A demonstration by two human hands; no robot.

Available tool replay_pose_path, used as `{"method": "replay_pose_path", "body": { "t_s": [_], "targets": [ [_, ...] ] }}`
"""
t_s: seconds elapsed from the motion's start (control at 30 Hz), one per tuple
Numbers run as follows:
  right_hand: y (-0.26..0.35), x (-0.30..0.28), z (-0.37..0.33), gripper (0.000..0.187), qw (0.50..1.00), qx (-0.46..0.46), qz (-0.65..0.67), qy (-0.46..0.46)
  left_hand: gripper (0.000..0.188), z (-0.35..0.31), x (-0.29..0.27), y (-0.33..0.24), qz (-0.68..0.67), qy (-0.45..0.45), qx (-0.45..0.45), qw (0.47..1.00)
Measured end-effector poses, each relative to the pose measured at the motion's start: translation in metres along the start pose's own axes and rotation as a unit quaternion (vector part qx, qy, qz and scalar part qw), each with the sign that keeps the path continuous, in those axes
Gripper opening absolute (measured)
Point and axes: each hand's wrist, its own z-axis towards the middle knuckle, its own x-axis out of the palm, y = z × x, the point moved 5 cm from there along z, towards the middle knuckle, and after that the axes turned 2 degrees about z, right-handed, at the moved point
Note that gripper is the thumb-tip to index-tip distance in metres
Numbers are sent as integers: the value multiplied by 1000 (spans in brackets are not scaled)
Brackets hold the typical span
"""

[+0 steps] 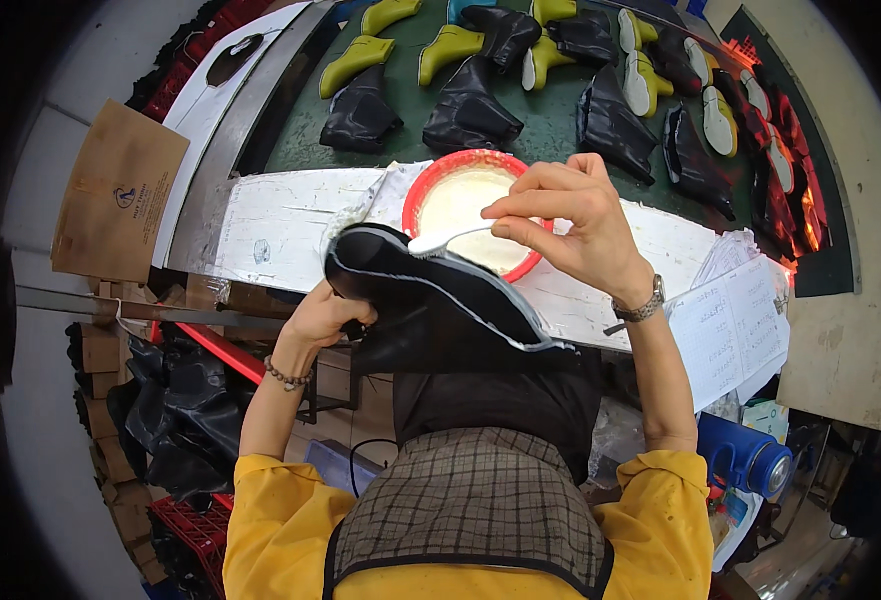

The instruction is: The recorder is applying glue to the edges of black shoe uppers using a small brush at a factory workstation.

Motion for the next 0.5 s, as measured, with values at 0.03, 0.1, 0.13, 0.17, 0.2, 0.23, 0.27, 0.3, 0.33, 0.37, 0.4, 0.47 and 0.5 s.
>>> {"method": "replay_pose_path", "body": {
  "t_s": [0.03,0.1,0.13,0.17,0.2,0.23,0.27,0.3,0.33,0.37,0.4,0.47,0.5],
  "targets": [
    [-1,1,2,18,1000,-2,-3,5,55,2,2,2,15,14,-15,1000],
    [-3,6,8,16,1000,-5,-9,14,51,3,12,3,35,45,-34,998],
    [-3,9,12,16,1000,-19,-7,13,50,3,14,6,51,60,-54,995],
    [-3,12,17,16,999,-33,-5,11,49,3,18,7,67,75,-74,992],
    [-2,14,21,16,999,-46,-3,10,41,0,23,8,51,57,-84,994],
    [-1,17,25,16,998,-59,-6,2,39,1,23,8,45,61,-93,993],
    [0,21,29,17,997,-73,-9,-5,37,2,22,9,39,64,-101,992],
    [1,22,32,17,996,-86,-12,-13,35,2,22,10,32,67,-110,991],
    [1,23,34,22,996,-84,-11,-5,36,2,18,7,35,54,-100,993],
    [-1,24,34,21,997,-74,-7,-5,37,1,13,4,37,40,-90,994],
    [-5,24,31,21,998,-64,-3,-6,37,-1,8,1,40,27,-80,996],
    [-16,19,25,18,998,-53,-14,-18,38,-7,-8,-13,27,-30,-77,996],
    [-32,16,18,17,997,16,53,-58,39,-11,-15,-18,19,-60,-75,995]
  ]
}}
